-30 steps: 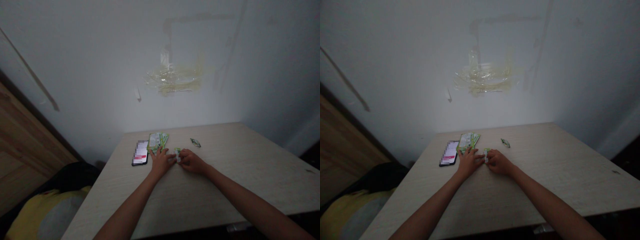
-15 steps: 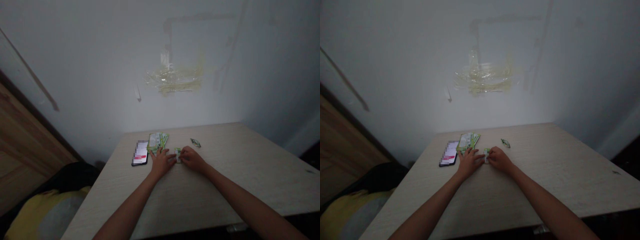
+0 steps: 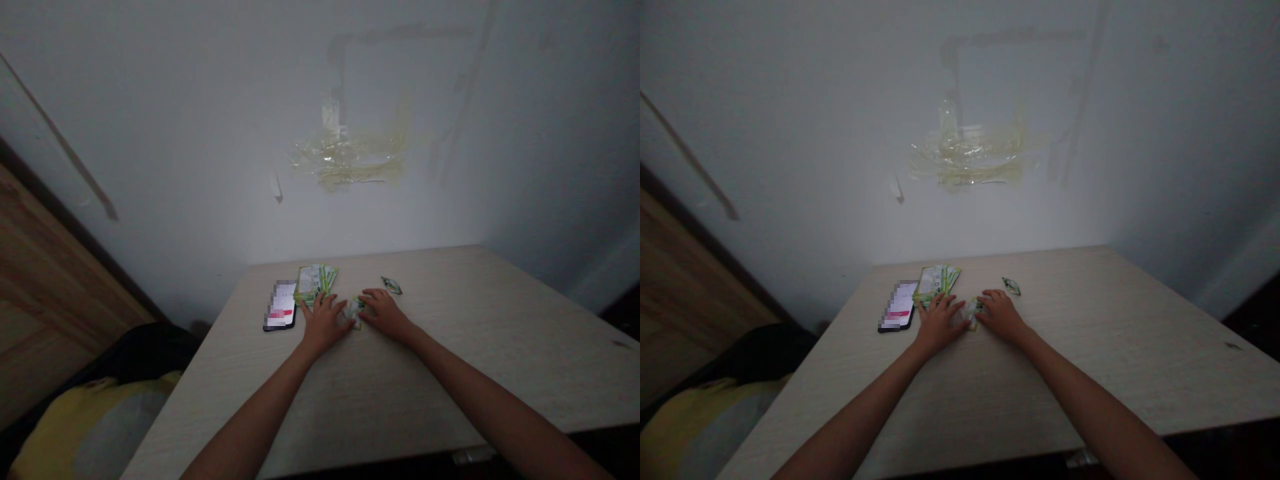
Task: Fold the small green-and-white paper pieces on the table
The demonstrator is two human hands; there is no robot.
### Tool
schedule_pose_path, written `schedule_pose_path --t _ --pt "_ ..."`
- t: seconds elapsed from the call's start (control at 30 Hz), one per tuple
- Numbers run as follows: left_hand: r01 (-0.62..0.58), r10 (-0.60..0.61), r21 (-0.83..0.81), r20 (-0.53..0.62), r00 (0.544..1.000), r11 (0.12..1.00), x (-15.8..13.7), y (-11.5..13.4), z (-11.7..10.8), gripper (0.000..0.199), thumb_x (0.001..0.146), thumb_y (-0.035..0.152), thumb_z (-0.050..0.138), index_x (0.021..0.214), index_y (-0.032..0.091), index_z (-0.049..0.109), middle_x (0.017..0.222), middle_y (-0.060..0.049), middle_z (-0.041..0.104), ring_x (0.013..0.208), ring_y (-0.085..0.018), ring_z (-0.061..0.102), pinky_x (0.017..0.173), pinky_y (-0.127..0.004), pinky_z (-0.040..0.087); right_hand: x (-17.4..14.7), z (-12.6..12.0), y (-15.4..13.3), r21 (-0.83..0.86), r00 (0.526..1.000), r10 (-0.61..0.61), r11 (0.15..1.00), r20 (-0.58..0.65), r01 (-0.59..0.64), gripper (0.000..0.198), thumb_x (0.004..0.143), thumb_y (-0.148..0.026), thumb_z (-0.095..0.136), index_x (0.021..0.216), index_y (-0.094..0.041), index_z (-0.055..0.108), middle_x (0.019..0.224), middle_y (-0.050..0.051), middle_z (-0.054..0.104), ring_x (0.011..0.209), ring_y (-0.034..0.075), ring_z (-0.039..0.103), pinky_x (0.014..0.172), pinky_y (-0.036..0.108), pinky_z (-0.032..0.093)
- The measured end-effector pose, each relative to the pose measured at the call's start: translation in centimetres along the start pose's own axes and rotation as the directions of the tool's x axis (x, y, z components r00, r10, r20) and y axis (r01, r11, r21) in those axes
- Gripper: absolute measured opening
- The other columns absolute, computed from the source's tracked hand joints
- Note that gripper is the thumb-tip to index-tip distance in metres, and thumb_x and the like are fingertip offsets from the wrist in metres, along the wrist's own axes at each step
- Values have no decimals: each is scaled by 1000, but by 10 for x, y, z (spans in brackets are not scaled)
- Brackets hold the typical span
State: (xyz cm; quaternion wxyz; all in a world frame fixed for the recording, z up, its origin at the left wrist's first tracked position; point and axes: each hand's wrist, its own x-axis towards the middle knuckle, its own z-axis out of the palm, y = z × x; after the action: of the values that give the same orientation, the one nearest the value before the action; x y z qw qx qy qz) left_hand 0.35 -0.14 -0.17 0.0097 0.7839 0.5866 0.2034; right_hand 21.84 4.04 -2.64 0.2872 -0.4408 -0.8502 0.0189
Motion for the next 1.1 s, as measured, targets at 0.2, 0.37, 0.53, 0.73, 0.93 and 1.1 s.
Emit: schedule_pose_path --t 0.2,0.37,0.53,0.73,0.93,1.1 --pt "0 0 21 23 1000 1000 1 0 -2 53 76 62 61 119 32 62 142 -5 49 137 -36 29 105 -76 -3 0 0 0 5 1000 7 1000 -3 -7 46 81 -36 68 122 -17 63 125 15 58 118 29 49 102 45 39" --pt "9 -7 -46 49 999 999 3 0 -4 53 71 57 69 116 30 62 141 -6 49 138 -36 29 106 -76 -2 -1 2 0 41 999 5 999 -32 -3 50 78 -39 70 122 -17 62 124 15 58 117 29 49 102 45 40" --pt "-28 28 -112 1 1000 993 2 -1 -3 54 71 46 73 122 35 58 140 -4 50 137 -34 30 108 -74 -1 0 5 6 156 994 19 988 -104 -2 47 76 -37 72 119 -19 63 118 14 61 114 28 52 100 45 41" --pt "-69 67 -139 -23 998 988 2 -1 -5 52 75 37 71 125 41 55 138 -1 50 136 -32 32 109 -72 4 3 1 12 329 980 106 943 -171 -44 19 78 -30 69 94 -20 69 101 8 67 100 24 59 95 42 43" --pt "-43 40 -143 -26 999 989 1 2 -9 56 79 31 67 130 44 50 138 -2 49 134 -29 34 111 -69 5 5 -1 12 408 969 156 911 -194 -65 12 78 -31 67 80 -19 67 95 7 67 95 23 61 91 40 44" --pt "21 -28 -130 -52 998 991 2 1 -7 62 85 37 58 143 39 35 140 -5 48 133 -28 36 112 -66 11 6 -1 14 441 950 212 893 -230 -92 16 82 -35 62 79 -19 63 92 7 66 93 23 59 89 41 45"
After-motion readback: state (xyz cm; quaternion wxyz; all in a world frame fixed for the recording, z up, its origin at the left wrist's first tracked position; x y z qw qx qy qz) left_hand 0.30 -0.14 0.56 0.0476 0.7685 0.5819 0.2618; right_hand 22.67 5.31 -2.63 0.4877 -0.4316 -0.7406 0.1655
